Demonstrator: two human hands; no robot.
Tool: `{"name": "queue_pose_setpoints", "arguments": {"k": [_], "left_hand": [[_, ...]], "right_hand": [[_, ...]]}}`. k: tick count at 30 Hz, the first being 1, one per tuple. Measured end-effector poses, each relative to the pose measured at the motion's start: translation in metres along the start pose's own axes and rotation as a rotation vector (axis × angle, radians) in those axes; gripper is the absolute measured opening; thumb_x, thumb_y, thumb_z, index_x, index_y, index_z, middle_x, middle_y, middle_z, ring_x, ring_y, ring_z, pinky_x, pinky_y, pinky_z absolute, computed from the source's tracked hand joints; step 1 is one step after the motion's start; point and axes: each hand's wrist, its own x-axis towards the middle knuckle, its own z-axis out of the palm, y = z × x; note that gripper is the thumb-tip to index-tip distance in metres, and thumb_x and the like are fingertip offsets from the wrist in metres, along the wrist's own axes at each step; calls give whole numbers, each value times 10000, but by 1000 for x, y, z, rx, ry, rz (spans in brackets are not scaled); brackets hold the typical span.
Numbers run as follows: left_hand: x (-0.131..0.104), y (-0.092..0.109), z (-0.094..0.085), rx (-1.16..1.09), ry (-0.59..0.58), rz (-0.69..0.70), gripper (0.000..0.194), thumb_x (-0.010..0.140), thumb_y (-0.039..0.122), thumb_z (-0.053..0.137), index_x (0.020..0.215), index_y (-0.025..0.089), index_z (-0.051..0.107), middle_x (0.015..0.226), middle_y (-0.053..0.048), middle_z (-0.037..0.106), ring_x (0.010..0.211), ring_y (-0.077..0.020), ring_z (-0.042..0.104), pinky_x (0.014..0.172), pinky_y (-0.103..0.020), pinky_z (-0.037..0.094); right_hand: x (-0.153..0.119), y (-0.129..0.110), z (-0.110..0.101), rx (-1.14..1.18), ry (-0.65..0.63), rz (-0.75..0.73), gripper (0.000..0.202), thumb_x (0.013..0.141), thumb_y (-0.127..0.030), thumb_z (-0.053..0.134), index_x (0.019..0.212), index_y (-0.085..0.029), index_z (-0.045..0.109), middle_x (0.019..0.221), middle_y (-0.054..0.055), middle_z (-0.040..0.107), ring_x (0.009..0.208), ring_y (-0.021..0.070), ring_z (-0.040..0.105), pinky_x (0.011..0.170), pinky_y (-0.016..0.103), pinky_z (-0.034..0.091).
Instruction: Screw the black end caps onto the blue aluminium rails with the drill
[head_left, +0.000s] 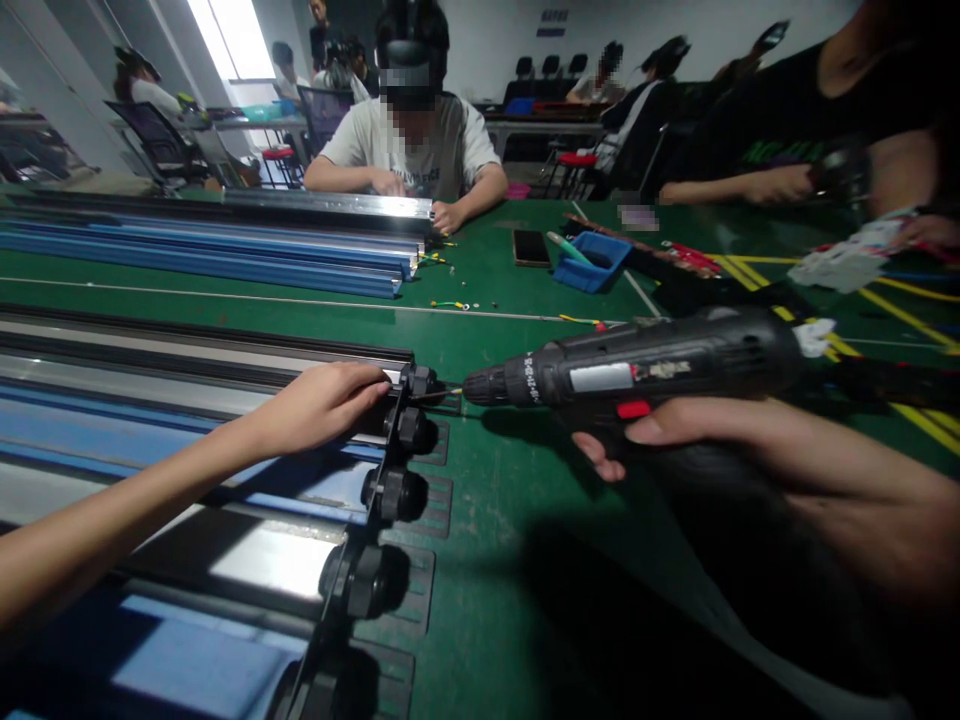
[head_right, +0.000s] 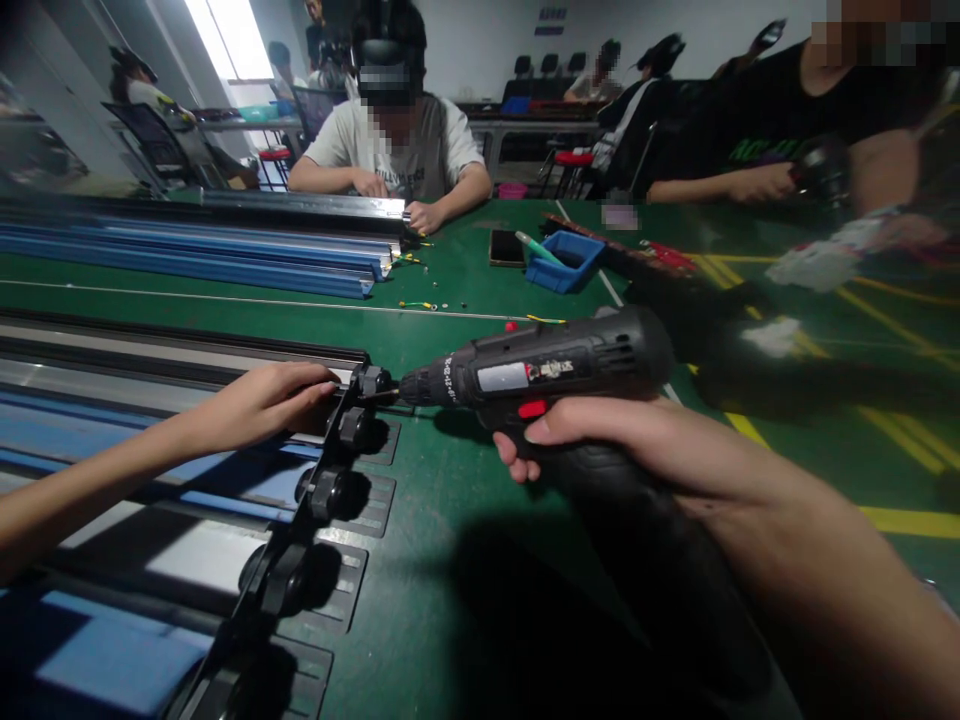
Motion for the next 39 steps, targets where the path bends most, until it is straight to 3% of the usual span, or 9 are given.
{"name": "queue_pose_setpoints", "arguments": {"k": [4, 9, 14, 17, 26, 39], "left_hand": [[3, -4, -1, -72, 7, -46, 396, 1033, 482, 429, 912, 181, 657, 810, -32, 650, 741, -193, 576, 673, -279, 368], [7, -2, -2, -165, 17, -120, 433, 1006, 538, 468, 923, 176, 692, 846, -23, 676, 770, -190, 579, 674, -268, 378], [9, 2, -3, -182, -5, -153, 466, 1004, 563, 469, 899, 162, 683, 801, -7, 635, 742, -162, 547, 640, -246, 361], [10, 1, -3, -185, -13, -153, 455, 1007, 556, 471, 915, 162, 680, 816, -4, 640, 739, -155, 546, 646, -243, 365], [11, 3, -3, -172, -23, -144, 422, 1018, 525, 470, 916, 167, 669, 836, -2, 651, 777, -158, 573, 677, -247, 386], [12, 4, -3, -206, -21, -142, 434, 1013, 523, 477, 909, 153, 679, 812, -7, 630, 752, -153, 546, 663, -248, 381]], "right_hand": [[11, -3, -10, -160, -59, 1, 233, 682, -269, 726, 871, -142, 774, 773, 112, 736, 676, 235, 693, 613, 324, 595], [23, 7, -25, -88, -98, 41, 252, 720, -248, 679, 940, -143, 744, 770, 84, 712, 689, 205, 674, 656, 315, 583], [23, 4, -21, -14, -83, 132, 257, 656, -223, 748, 908, -177, 761, 697, 50, 677, 632, 191, 631, 597, 282, 569], [19, 4, -19, -18, -38, 154, 278, 622, -227, 778, 898, -190, 782, 761, 66, 714, 688, 218, 658, 631, 304, 588], [22, 31, -46, 43, -111, 174, 238, 755, -280, 739, 927, -119, 773, 856, 109, 705, 772, 217, 656, 721, 297, 560], [19, 28, -39, 25, -71, 189, 259, 740, -299, 747, 935, -130, 770, 842, 102, 709, 781, 227, 662, 749, 304, 555]]}}
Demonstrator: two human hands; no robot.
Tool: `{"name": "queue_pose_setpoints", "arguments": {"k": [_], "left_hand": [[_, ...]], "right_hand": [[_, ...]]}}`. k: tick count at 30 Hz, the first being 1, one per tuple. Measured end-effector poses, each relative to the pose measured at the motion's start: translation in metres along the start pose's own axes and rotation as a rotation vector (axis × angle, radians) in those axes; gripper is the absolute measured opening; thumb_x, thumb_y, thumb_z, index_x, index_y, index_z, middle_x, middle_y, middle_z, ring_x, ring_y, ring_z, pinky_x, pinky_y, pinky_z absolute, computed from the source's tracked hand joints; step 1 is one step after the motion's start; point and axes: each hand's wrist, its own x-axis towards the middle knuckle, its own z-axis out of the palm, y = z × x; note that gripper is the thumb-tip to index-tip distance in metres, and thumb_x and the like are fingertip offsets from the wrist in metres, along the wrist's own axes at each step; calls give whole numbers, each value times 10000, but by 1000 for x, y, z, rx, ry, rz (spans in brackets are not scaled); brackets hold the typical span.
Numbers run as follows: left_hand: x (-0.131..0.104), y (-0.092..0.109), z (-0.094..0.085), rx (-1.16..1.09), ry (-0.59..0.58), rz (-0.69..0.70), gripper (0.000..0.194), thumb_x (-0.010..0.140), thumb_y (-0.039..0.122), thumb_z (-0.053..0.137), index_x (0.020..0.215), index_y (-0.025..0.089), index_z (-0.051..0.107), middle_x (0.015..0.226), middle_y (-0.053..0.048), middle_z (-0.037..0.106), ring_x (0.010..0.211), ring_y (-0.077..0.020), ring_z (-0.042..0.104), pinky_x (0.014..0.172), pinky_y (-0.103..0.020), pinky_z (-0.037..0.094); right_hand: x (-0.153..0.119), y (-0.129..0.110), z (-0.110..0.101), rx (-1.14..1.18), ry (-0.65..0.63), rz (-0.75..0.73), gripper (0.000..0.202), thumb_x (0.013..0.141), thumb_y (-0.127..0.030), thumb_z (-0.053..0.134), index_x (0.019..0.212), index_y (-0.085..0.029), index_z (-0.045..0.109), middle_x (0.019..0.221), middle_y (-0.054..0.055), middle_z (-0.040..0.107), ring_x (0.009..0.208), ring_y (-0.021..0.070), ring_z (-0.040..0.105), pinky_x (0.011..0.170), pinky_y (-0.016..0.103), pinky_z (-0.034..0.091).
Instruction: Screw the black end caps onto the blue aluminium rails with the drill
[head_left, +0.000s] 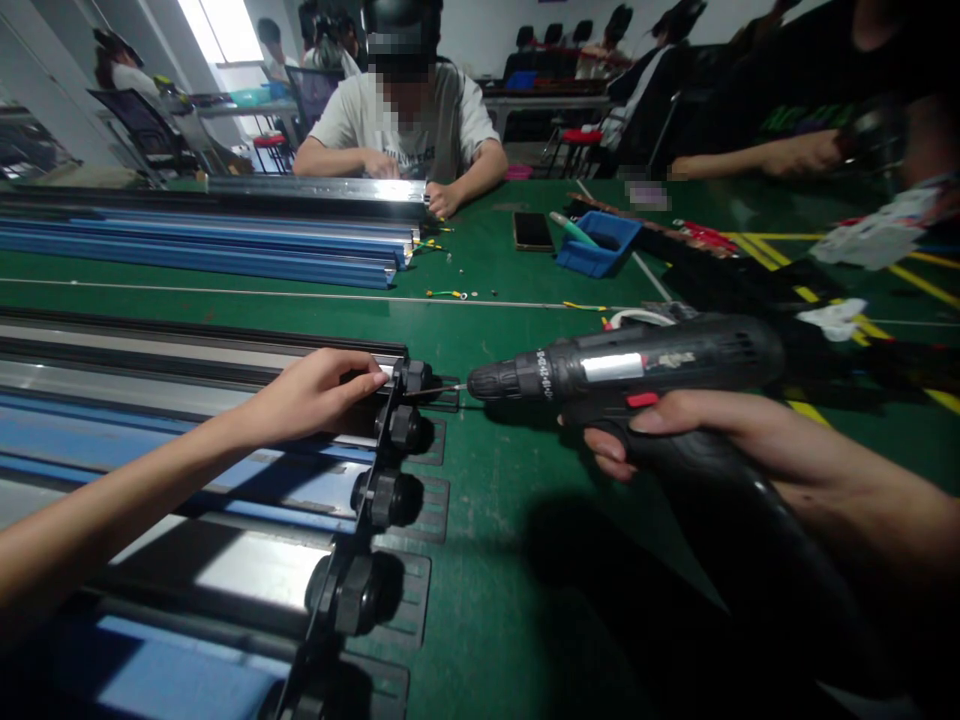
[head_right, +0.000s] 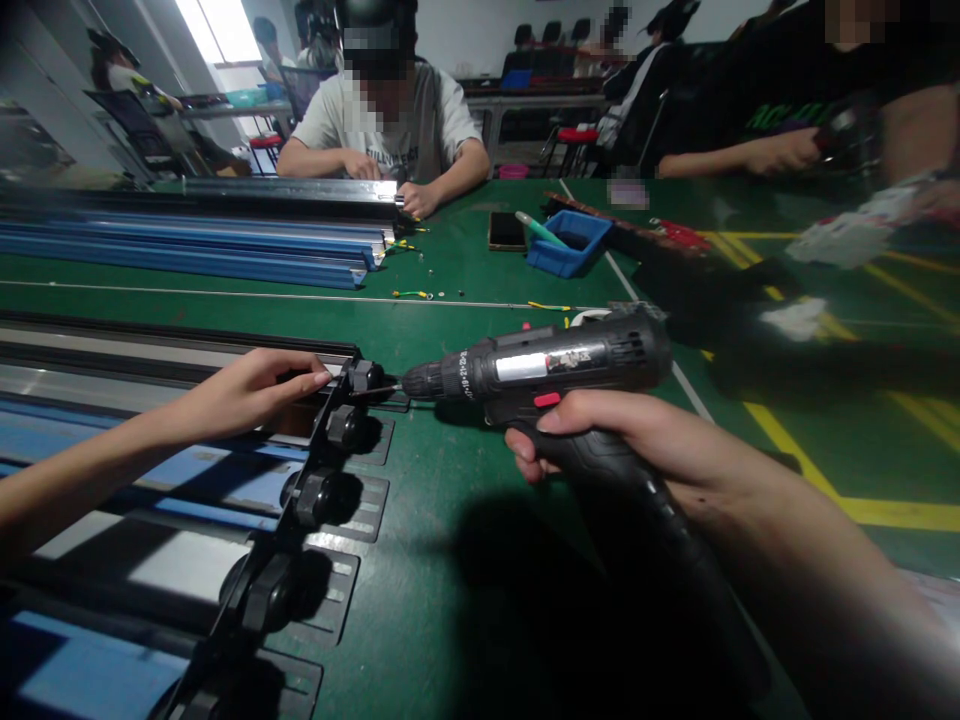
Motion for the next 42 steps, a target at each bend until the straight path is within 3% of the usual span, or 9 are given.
{"name": "queue_pose_setpoints", "arguments": {"k": [7, 12, 23, 28, 42], "left_hand": [[0, 0, 0, -3, 2, -8, 428, 1010, 523, 483, 890, 154, 662, 772, 4, 589, 688, -132, 498, 608, -236, 344], [0, 3, 0, 1, 1, -26, 418, 1012, 517, 481, 880, 157, 649, 735, 17, 558, 623, -113, 437, 577, -235, 310], [0, 3, 0, 20, 2, -25, 437, 1007, 537, 467, 864, 161, 639, 736, 5, 558, 672, -139, 484, 598, -245, 323], [0, 2, 0, 83, 8, -33, 428, 1008, 528, 449, 872, 169, 637, 756, -8, 603, 698, -162, 529, 622, -257, 336], [-3, 3, 0, 140, -45, 11, 446, 1040, 536, 373, 828, 191, 561, 757, -1, 584, 716, -172, 550, 666, -272, 347]], "right_hand": [[1, 0, -1, 22, -14, 6, 255, 734, -284, 750, 924, -115, 765, 842, 101, 701, 768, 219, 659, 735, 287, 547], [3, 0, -1, 82, -36, 34, 312, 753, -256, 741, 1031, -118, 764, 827, 85, 693, 746, 201, 649, 706, 270, 546], [3, -1, 2, 48, -44, 23, 205, 733, -268, 754, 876, -121, 754, 817, 91, 703, 730, 197, 661, 701, 268, 555], [8, 10, -3, 58, -101, -50, 236, 801, -249, 657, 984, -129, 746, 861, 100, 710, 757, 214, 660, 720, 298, 547], [27, 48, -20, 200, -195, -66, 449, 787, -301, 591, 1156, -65, 695, 908, 112, 674, 765, 206, 630, 710, 295, 522]]}}
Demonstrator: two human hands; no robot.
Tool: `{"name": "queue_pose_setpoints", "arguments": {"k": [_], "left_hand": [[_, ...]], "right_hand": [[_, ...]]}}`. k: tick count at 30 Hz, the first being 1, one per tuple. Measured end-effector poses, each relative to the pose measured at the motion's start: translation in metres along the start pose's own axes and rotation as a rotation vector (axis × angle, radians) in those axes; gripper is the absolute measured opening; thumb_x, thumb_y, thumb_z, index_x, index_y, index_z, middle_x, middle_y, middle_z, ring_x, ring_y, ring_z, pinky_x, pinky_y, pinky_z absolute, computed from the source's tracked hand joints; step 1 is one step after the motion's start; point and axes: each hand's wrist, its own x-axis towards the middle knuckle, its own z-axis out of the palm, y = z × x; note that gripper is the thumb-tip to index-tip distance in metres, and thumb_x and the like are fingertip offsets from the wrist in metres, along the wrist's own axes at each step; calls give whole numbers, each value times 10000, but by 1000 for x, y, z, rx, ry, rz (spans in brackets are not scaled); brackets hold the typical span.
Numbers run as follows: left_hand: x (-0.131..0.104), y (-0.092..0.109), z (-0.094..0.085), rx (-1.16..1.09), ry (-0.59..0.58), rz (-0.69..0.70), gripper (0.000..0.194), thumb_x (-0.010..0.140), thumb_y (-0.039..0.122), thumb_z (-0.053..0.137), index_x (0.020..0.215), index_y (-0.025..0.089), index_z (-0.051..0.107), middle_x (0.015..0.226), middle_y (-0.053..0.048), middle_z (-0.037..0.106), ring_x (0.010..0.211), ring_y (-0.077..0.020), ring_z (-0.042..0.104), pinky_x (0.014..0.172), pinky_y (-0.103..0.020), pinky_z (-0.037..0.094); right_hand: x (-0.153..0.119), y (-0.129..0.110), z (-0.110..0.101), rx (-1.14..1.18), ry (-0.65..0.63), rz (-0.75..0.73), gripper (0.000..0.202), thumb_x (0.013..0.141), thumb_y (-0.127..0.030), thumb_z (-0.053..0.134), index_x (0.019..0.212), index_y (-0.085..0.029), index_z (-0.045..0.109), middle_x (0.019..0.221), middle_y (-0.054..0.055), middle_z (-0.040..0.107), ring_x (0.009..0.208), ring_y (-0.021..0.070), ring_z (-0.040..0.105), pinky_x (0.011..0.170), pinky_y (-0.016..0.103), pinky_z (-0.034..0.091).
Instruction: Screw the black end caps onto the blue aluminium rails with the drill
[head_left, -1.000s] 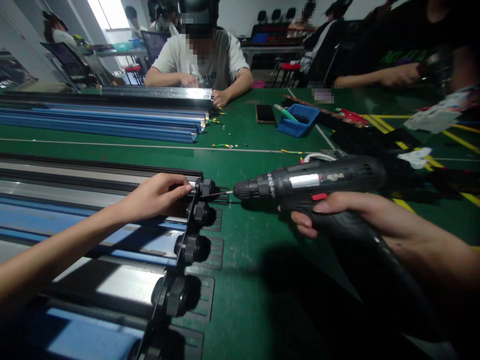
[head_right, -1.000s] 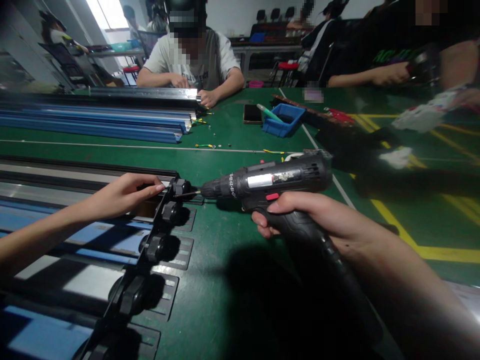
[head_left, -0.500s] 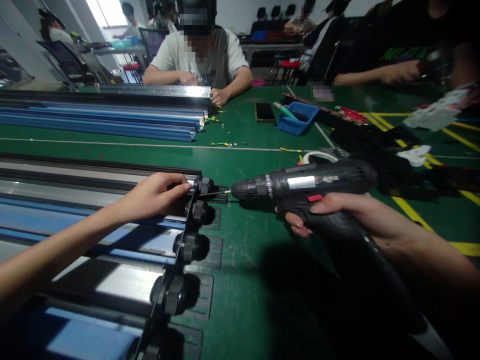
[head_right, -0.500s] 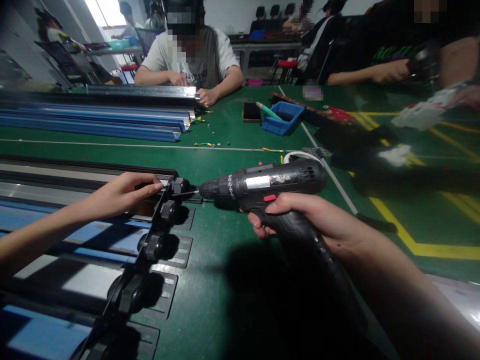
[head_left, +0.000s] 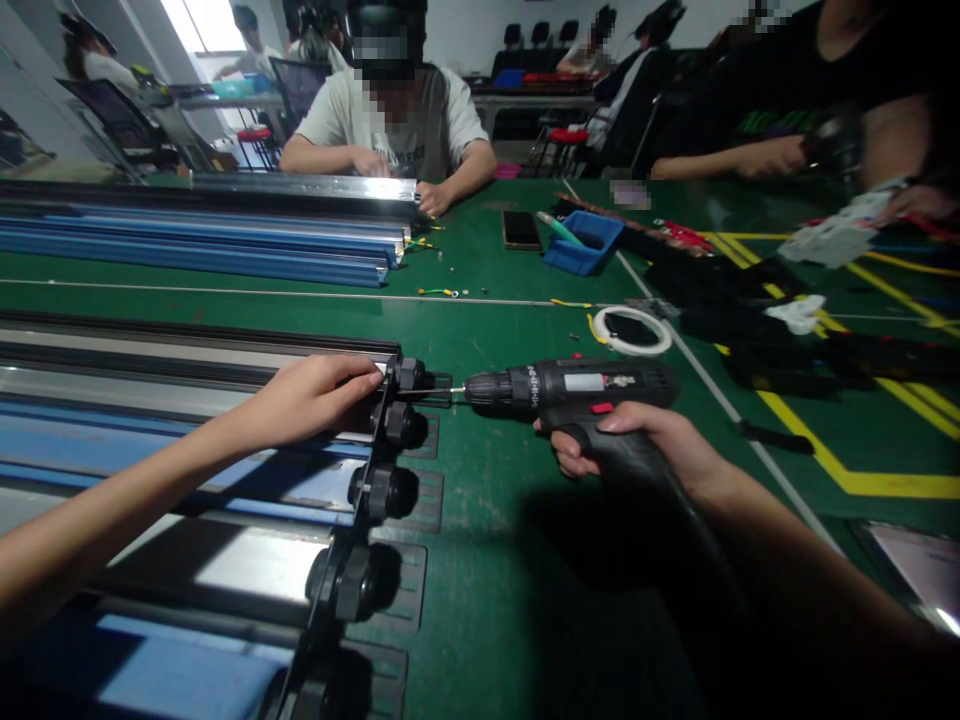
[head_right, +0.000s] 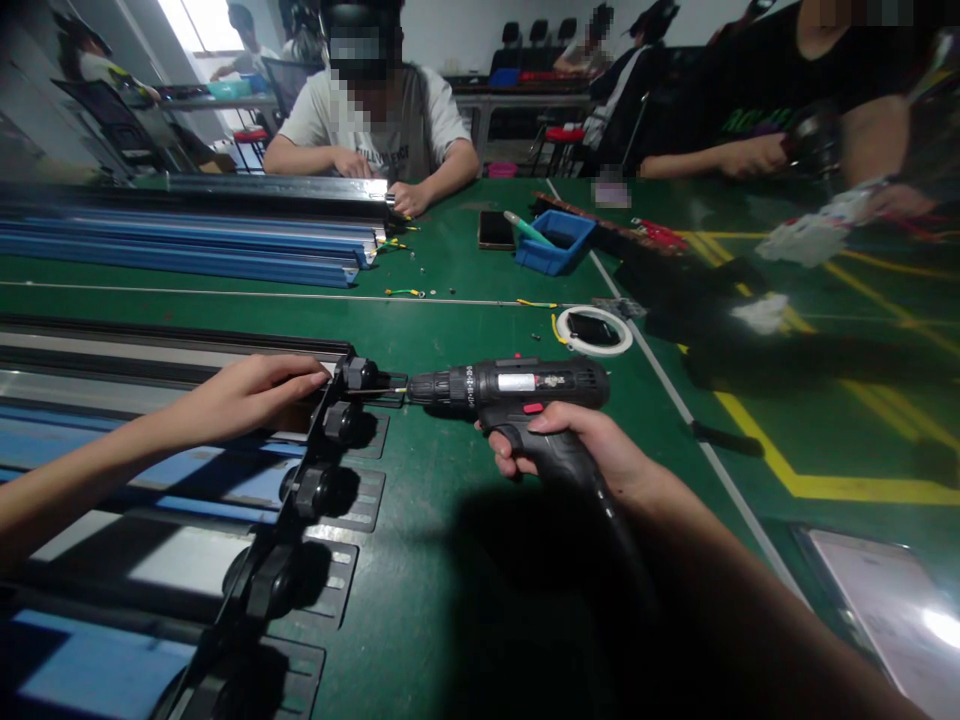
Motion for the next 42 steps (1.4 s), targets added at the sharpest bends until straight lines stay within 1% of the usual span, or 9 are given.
{"name": "queue_pose_setpoints", "arguments": {"k": [3, 6, 9, 12, 17, 25, 28, 35, 42], "left_hand": [[0, 0, 0, 23, -1, 10, 432, 1039, 532, 377, 875, 195, 591, 811, -9, 624, 768, -186, 581, 688, -272, 360], [0, -1, 0, 42, 4, 19, 432, 1039, 530, 377, 884, 196, 604, 830, -13, 642, 786, -191, 591, 703, -273, 368], [0, -3, 1, 58, 12, 30, 432, 1038, 527, 378, 874, 196, 601, 842, -16, 651, 793, -194, 598, 711, -272, 372], [0, -4, 1, 60, 10, 29, 439, 1037, 527, 376, 847, 194, 590, 821, -15, 645, 786, -193, 594, 709, -269, 370], [1, -5, 1, 56, 5, 29, 446, 1038, 534, 367, 884, 194, 610, 855, -15, 650, 812, -194, 591, 732, -269, 381], [0, -2, 0, 58, -5, 22, 443, 1028, 537, 369, 798, 195, 530, 781, -9, 610, 753, -186, 571, 698, -264, 374], [1, -2, 0, 60, -5, 17, 435, 1028, 531, 375, 803, 196, 539, 772, -6, 604, 745, -184, 570, 697, -261, 372], [0, 0, 0, 68, -5, 16, 422, 1031, 520, 380, 814, 198, 545, 782, -1, 602, 753, -182, 571, 710, -260, 371], [0, -2, -1, 55, 17, 20, 393, 1010, 509, 421, 940, 200, 653, 849, -18, 671, 813, -207, 611, 747, -272, 418]], "right_hand": [[-1, 4, -4, 29, 5, 1, 466, 795, -308, 586, 1184, -72, 690, 915, 103, 669, 779, 212, 631, 729, 305, 521], [-5, 5, -5, 44, 27, 6, 455, 807, -299, 574, 1188, -82, 692, 924, 99, 669, 789, 219, 635, 778, 327, 529], [-8, 6, -5, 40, 40, -2, 443, 808, -297, 574, 1177, -83, 694, 923, 105, 674, 779, 223, 638, 781, 338, 533], [-10, 7, -5, 40, 44, -3, 436, 807, -295, 580, 1169, -80, 693, 921, 110, 678, 771, 221, 641, 772, 335, 534], [-8, 7, -4, 27, 12, -35, 431, 804, -279, 584, 1158, -60, 693, 900, 114, 675, 754, 215, 641, 734, 322, 520], [-6, 7, -3, 34, 27, -14, 416, 781, -300, 596, 1117, -81, 706, 873, 102, 665, 732, 228, 632, 753, 351, 525], [-6, 7, -3, 27, 24, -11, 424, 785, -304, 585, 1135, -94, 701, 878, 99, 667, 744, 239, 633, 765, 366, 528], [-6, 8, -4, 47, 6, -21, 437, 789, -295, 592, 1151, -72, 696, 890, 110, 676, 759, 226, 639, 770, 340, 522], [-7, 8, -6, 51, 12, -10, 456, 782, -298, 585, 1157, -65, 701, 906, 112, 671, 766, 224, 639, 778, 343, 523]]}}
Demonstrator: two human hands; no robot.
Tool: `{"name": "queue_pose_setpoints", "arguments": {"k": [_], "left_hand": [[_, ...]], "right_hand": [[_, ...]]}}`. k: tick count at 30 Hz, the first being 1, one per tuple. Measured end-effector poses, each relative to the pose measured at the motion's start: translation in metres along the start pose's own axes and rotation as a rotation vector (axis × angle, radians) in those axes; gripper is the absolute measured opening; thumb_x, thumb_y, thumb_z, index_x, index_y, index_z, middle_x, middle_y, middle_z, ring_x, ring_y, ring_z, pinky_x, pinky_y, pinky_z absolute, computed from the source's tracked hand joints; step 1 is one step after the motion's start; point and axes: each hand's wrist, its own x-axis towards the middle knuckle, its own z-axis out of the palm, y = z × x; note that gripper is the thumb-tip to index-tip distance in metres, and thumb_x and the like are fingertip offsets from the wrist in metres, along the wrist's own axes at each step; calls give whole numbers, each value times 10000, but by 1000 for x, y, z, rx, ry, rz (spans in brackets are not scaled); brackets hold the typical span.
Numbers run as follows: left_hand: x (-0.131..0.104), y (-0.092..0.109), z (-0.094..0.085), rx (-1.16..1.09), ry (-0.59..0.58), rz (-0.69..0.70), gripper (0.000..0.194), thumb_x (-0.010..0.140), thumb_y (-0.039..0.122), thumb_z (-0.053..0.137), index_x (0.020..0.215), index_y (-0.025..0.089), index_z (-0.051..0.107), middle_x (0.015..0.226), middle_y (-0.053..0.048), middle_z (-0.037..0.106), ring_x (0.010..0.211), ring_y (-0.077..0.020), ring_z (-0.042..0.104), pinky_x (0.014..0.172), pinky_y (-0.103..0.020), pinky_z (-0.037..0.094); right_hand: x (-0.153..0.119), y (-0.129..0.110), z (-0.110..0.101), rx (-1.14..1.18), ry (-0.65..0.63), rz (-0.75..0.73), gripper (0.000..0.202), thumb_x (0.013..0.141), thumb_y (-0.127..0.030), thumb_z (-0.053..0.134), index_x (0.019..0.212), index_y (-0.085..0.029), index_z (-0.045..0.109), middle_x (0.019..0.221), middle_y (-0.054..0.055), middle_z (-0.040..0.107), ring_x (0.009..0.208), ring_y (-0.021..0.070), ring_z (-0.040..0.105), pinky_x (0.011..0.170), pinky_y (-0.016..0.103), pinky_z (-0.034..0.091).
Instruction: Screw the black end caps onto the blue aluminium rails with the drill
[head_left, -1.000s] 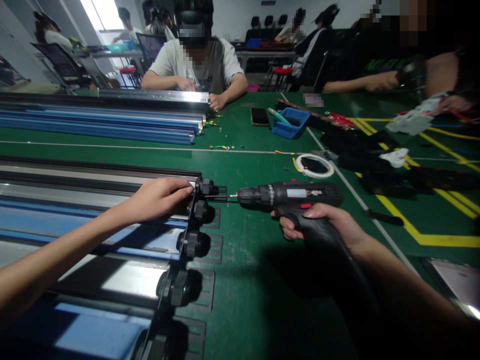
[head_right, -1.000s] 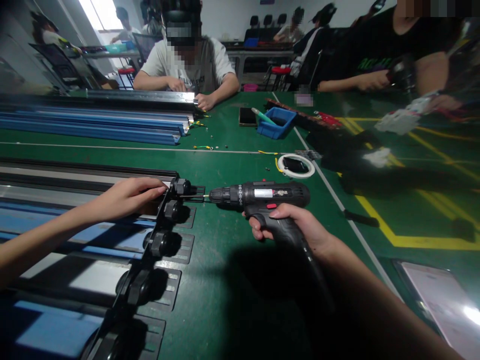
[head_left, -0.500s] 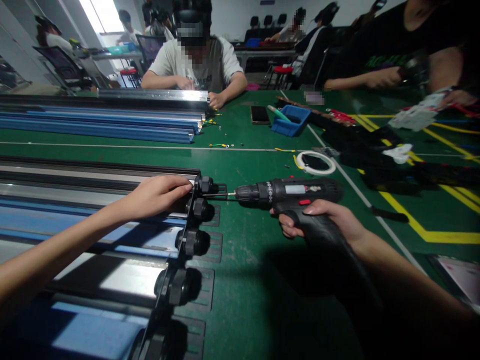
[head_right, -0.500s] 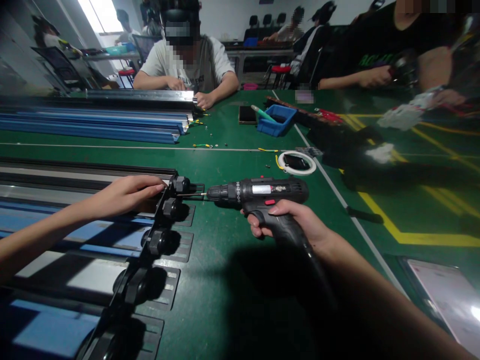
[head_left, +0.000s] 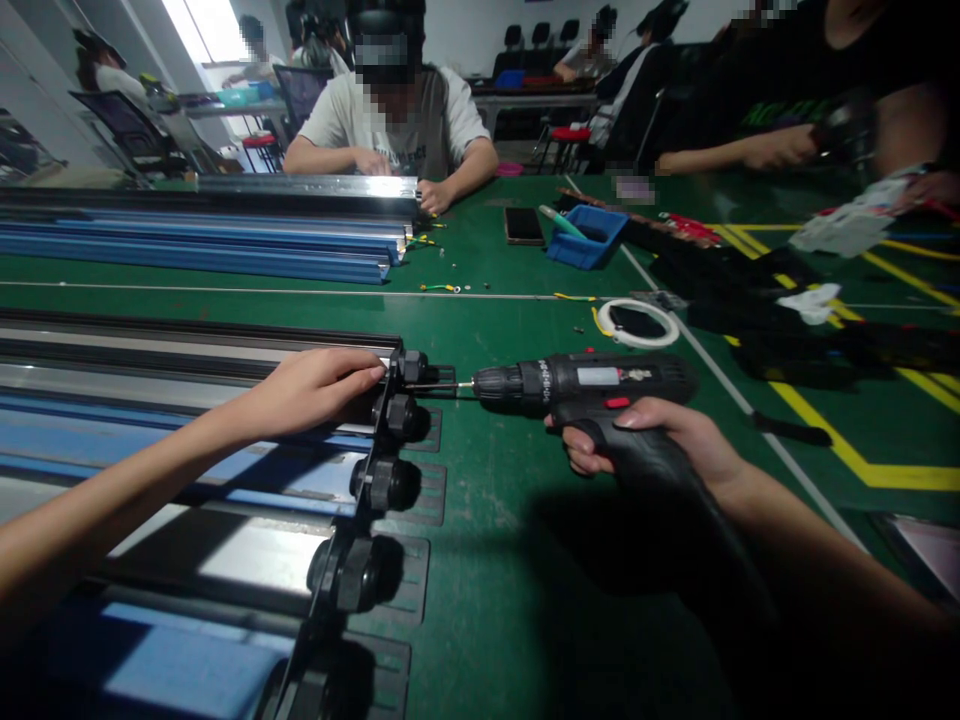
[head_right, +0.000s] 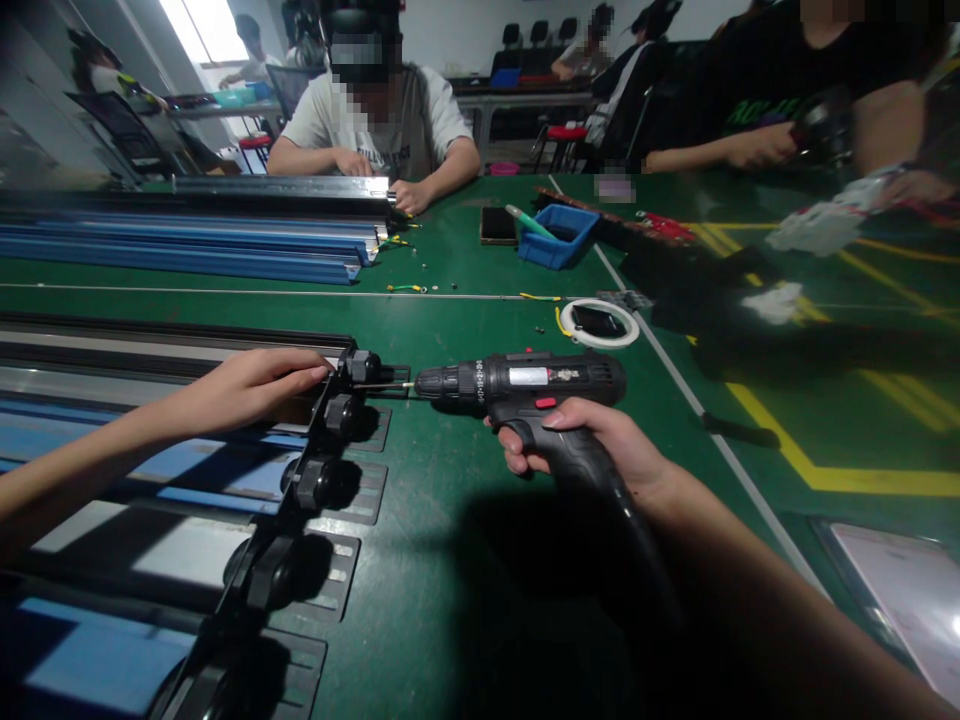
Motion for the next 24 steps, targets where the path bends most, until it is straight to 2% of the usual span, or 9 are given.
{"name": "queue_pose_setpoints", "arguments": {"k": [5, 8, 10, 12, 15, 19, 24], "left_hand": [[-2, 0, 1, -92, 41, 17, 355, 1000, 478, 464, 1046, 197, 675, 978, -31, 715, 896, -214, 633, 764, -270, 448], [-5, 4, 3, -115, 149, 43, 313, 1002, 433, 485, 1052, 180, 661, 1032, -47, 703, 928, -210, 629, 761, -271, 459], [-7, 8, 4, -62, 235, 122, 264, 995, 380, 506, 1047, 167, 652, 1057, -67, 684, 962, -216, 622, 815, -294, 473], [-9, 13, 3, 23, 263, 253, 219, 983, 319, 518, 1053, 160, 651, 1100, -91, 652, 1031, -232, 600, 904, -331, 474], [-9, 21, 0, 163, 209, 383, 231, 964, 272, 522, 1095, 164, 678, 1151, -121, 595, 1102, -260, 554, 969, -381, 464], [3, 31, -11, 347, 93, 427, 268, 951, 271, 523, 1087, 176, 733, 1101, -131, 573, 1037, -273, 554, 945, -419, 463], [32, 38, -29, 403, -171, 504, 257, 907, 193, 533, 1016, 188, 765, 951, -88, 618, 881, -213, 600, 834, -324, 481]], "right_hand": [[2, 0, 0, -2, -9, -11, 443, 793, -292, 577, 1144, -59, 711, 892, 114, 672, 765, 227, 640, 777, 343, 530], [4, 0, -3, -21, -25, -23, 472, 754, -300, 616, 1139, -45, 717, 882, 126, 673, 745, 233, 642, 748, 345, 540], [5, 0, -5, -24, -31, -50, 479, 745, -299, 627, 1142, -46, 716, 870, 129, 674, 724, 235, 641, 723, 347, 542], [5, 0, -7, -9, -30, -81, 475, 763, -299, 613, 1156, -49, 710, 868, 131, 672, 717, 236, 639, 716, 351, 544], [4, 1, -10, 37, -32, -108, 494, 778, -307, 598, 1172, -26, 698, 867, 135, 660, 735, 238, 636, 735, 357, 553], [4, 0, -9, 100, -27, -105, 512, 778, -302, 598, 1197, -17, 672, 876, 124, 643, 772, 227, 632, 771, 345, 569], [5, -1, -3, 138, -18, -120, 479, 784, -279, 579, 1183, -22, 650, 850, 118, 638, 756, 209, 632, 757, 318, 591]]}}
